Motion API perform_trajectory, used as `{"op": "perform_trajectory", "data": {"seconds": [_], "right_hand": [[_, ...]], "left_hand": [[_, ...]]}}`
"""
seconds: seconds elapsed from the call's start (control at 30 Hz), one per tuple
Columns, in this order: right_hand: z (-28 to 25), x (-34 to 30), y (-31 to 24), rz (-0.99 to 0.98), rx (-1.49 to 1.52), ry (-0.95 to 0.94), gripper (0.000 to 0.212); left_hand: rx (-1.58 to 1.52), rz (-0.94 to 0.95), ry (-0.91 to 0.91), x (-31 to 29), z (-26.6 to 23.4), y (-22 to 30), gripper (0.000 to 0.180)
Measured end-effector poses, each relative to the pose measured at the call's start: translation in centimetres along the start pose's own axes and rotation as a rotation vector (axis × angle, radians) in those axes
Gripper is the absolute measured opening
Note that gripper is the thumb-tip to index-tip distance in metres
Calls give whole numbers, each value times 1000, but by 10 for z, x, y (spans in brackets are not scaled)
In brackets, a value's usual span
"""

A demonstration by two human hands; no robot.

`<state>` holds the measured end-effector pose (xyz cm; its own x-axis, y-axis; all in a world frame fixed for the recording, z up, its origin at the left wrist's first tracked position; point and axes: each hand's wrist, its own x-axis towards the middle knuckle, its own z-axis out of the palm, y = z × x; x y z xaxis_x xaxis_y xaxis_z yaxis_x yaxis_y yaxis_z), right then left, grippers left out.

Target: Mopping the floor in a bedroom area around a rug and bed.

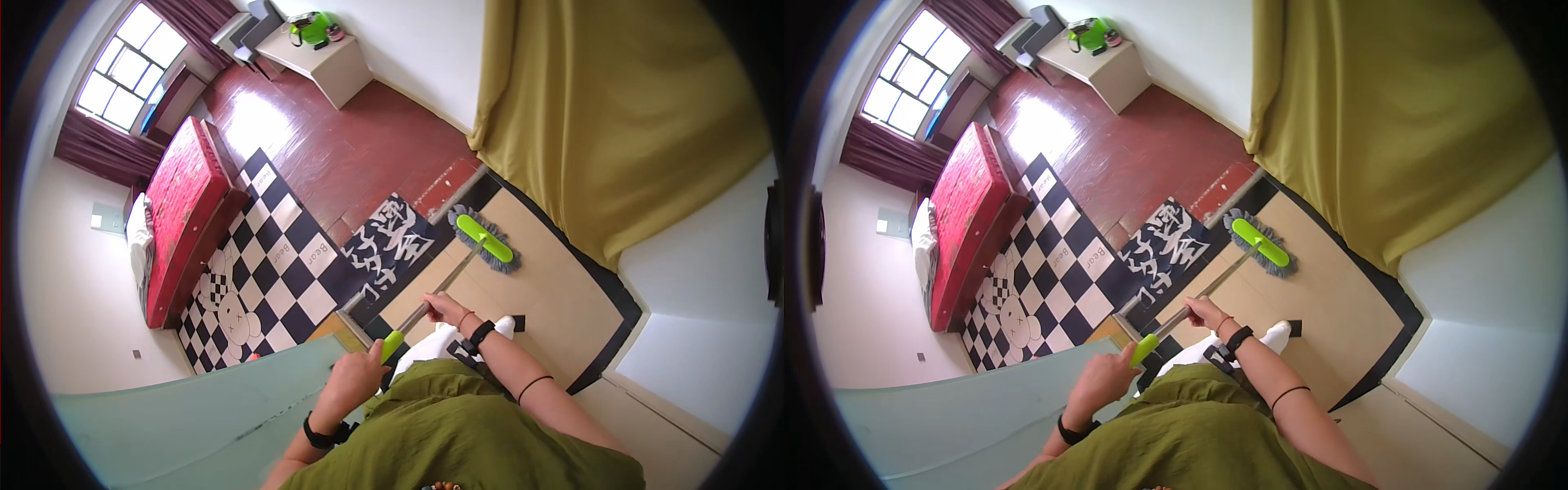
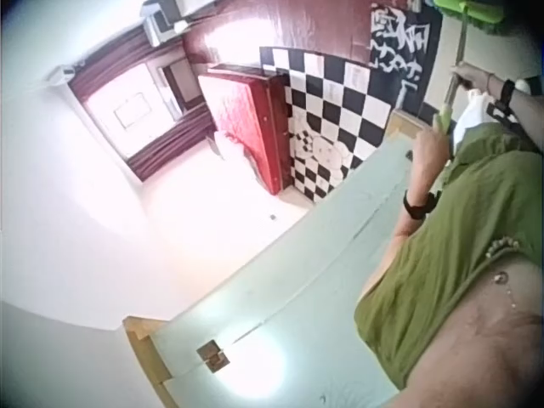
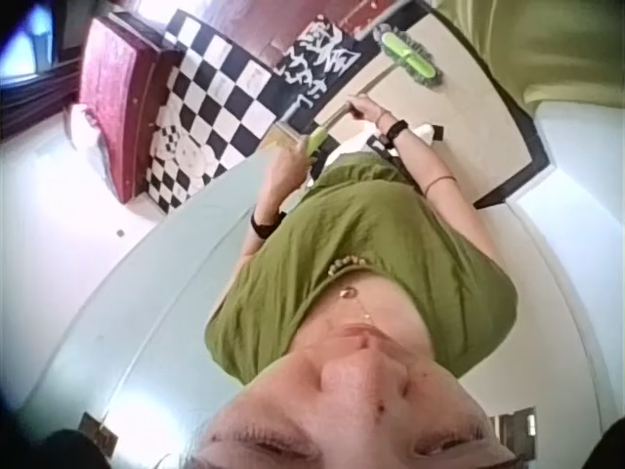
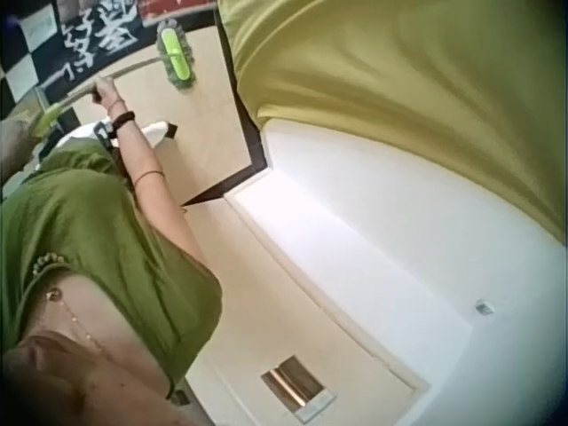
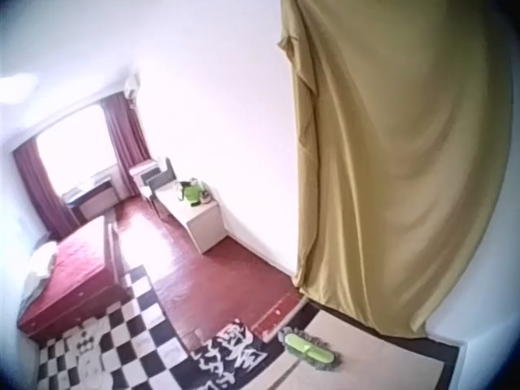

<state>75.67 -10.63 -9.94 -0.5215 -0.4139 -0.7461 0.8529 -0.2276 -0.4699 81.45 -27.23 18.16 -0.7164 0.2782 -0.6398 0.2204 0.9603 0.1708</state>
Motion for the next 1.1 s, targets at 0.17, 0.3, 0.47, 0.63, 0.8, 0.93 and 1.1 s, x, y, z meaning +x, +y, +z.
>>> {"op": "perform_trajectory", "data": {"seconds": [0.17, 0.3, 0.47, 0.63, 0.8, 0.93, 1.1], "right_hand": [[47, 35, -29, 60, -129, -2, 28], [66, 58, -44, 102, -195, -68, 25], [64, 97, -66, 5, -309, 71, 27], [29, 146, -106, -24, -343, 154, 30], [-10, 177, -182, 27, -325, 132, 28], [-16, 197, -238, 102, -272, 54, 25], [31, 210, -252, 186, -282, -44, 22]], "left_hand": [[-144, -143, 105, 8, 14, -30, 48], [-297, -211, 108, 25, 19, -48, 43], [-465, -211, 180, 63, 27, -70, 46], [-559, -239, 114, 126, -1, -72, 47], [-386, -132, 232, 208, -20, -73, 45], [-265, -111, 386, 239, -79, -80, 44], [-494, -332, 250, 212, -138, -96, 39]]}}
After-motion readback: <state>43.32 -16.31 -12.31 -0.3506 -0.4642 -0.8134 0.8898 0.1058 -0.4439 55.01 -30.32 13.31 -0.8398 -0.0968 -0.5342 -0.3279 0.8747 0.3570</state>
